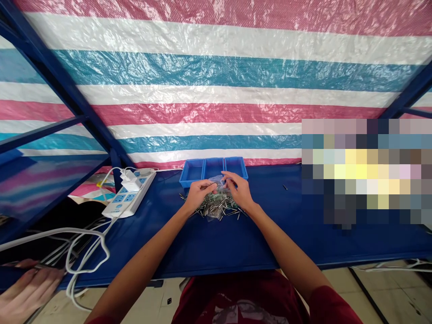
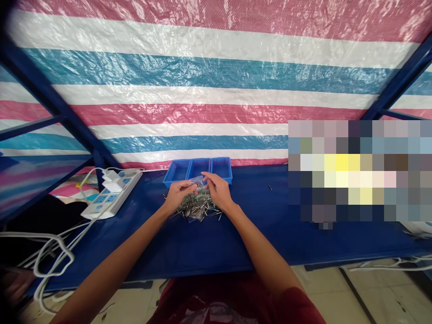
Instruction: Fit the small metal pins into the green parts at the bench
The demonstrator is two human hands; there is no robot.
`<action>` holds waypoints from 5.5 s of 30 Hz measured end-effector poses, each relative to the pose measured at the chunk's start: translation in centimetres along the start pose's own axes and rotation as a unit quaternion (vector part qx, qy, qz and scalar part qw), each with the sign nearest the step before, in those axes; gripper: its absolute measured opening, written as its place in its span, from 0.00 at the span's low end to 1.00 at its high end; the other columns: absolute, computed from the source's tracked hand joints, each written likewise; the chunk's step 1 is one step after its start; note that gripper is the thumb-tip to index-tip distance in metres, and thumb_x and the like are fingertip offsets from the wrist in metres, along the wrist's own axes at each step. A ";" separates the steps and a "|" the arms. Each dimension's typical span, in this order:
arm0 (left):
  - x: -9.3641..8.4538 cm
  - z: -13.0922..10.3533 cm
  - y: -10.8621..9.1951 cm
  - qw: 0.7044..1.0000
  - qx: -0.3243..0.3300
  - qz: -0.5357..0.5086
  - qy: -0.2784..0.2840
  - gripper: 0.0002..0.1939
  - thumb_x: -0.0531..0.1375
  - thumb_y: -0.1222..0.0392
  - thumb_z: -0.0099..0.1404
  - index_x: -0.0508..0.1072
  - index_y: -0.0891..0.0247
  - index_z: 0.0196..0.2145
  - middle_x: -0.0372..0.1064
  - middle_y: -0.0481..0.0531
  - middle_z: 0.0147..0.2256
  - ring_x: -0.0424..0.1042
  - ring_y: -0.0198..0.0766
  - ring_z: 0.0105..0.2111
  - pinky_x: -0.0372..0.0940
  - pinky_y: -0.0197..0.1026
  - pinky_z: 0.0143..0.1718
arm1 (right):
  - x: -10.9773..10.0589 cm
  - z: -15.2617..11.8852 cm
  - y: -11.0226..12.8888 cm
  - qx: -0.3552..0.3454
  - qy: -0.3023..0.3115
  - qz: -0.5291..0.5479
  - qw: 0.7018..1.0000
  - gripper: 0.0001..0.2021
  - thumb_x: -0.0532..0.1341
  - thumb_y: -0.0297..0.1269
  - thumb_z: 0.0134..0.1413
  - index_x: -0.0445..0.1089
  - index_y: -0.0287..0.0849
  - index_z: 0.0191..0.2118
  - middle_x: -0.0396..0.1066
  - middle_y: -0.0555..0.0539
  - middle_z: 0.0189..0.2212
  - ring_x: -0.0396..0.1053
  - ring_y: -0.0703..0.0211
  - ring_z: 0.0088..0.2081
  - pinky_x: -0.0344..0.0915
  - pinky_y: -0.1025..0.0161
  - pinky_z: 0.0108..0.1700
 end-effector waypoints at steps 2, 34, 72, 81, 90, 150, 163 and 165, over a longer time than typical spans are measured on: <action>0.1 0.0 0.1 0.999 -0.013 -0.025 0.026 0.20 0.62 0.45 0.57 0.71 0.65 0.20 0.70 0.51 0.20 0.66 0.35 0.22 0.62 0.38 0.26 | 0.0 -0.1 0.3 -0.041 0.013 -0.062 0.997 0.19 0.46 0.34 0.64 0.66 0.47 0.56 0.68 0.43 0.48 0.71 0.59 0.40 0.69 0.60 0.43; -0.2 -0.7 -1.1 0.996 0.070 0.012 -0.049 0.17 0.55 0.47 0.65 0.74 0.65 0.36 0.69 0.50 0.26 0.68 0.36 0.26 0.65 0.38 0.31 | 0.5 -0.7 1.5 -0.147 -0.025 -0.067 0.987 0.10 0.52 0.35 0.64 0.70 0.42 0.39 0.71 0.43 0.38 0.70 0.58 0.40 0.67 0.61 0.43; -0.5 -0.6 -0.7 0.996 0.049 -0.056 -0.054 0.20 0.64 0.51 0.59 0.69 0.64 0.45 0.69 0.47 0.24 0.68 0.34 0.22 0.65 0.37 0.27 | 1.3 -1.3 1.7 -0.158 -0.025 -0.067 0.985 0.16 0.48 0.31 0.64 0.69 0.46 0.51 0.68 0.41 0.49 0.68 0.55 0.49 0.69 0.56 0.48; 0.4 -0.6 -0.4 0.998 0.052 -0.042 0.007 0.16 0.59 0.48 0.63 0.70 0.64 0.41 0.69 0.49 0.26 0.66 0.34 0.23 0.64 0.37 0.28 | 1.4 -1.2 1.2 -0.141 -0.037 -0.069 0.987 0.10 0.53 0.33 0.63 0.72 0.45 0.41 0.70 0.42 0.47 0.69 0.56 0.48 0.68 0.56 0.51; -0.4 -1.0 -2.2 0.961 0.208 0.180 -0.025 0.14 0.58 0.49 0.64 0.77 0.62 0.36 0.70 0.56 0.38 0.70 0.43 0.39 0.64 0.44 0.43 | 1.3 -1.2 0.9 -0.139 -0.049 -0.086 0.985 0.10 0.52 0.34 0.64 0.71 0.43 0.38 0.74 0.44 0.35 0.70 0.56 0.39 0.68 0.59 0.43; -3.8 -0.2 -0.9 0.925 0.094 0.324 -0.172 0.13 0.53 0.56 0.66 0.75 0.63 0.36 0.73 0.55 0.36 0.71 0.45 0.39 0.64 0.45 0.43 | -3.6 -0.2 -4.8 0.305 -0.122 0.007 0.944 0.09 0.56 0.34 0.54 0.73 0.39 0.37 0.75 0.46 0.30 0.73 0.57 0.29 0.70 0.61 0.34; -3.3 0.9 3.0 0.861 0.060 0.501 -0.055 0.16 0.48 0.57 0.70 0.74 0.62 0.39 0.75 0.57 0.38 0.71 0.49 0.42 0.52 0.60 0.56 | -2.5 -0.1 -4.9 0.265 0.061 -0.333 0.903 0.17 0.53 0.40 0.62 0.69 0.43 0.52 0.74 0.42 0.43 0.70 0.50 0.47 0.64 0.59 0.44; -3.3 1.0 3.2 0.862 0.067 0.499 -0.049 0.15 0.48 0.58 0.70 0.74 0.61 0.39 0.74 0.57 0.38 0.71 0.49 0.42 0.52 0.60 0.56 | -2.4 -0.1 -4.8 0.259 0.063 -0.331 0.905 0.17 0.53 0.40 0.62 0.69 0.42 0.53 0.74 0.42 0.43 0.70 0.50 0.47 0.64 0.59 0.45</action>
Point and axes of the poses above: each hand's wrist, its own z-axis towards the middle knuckle, its own x-axis out of the palm, y = z × x, the point moved 6 cm from there along z, towards the middle knuckle
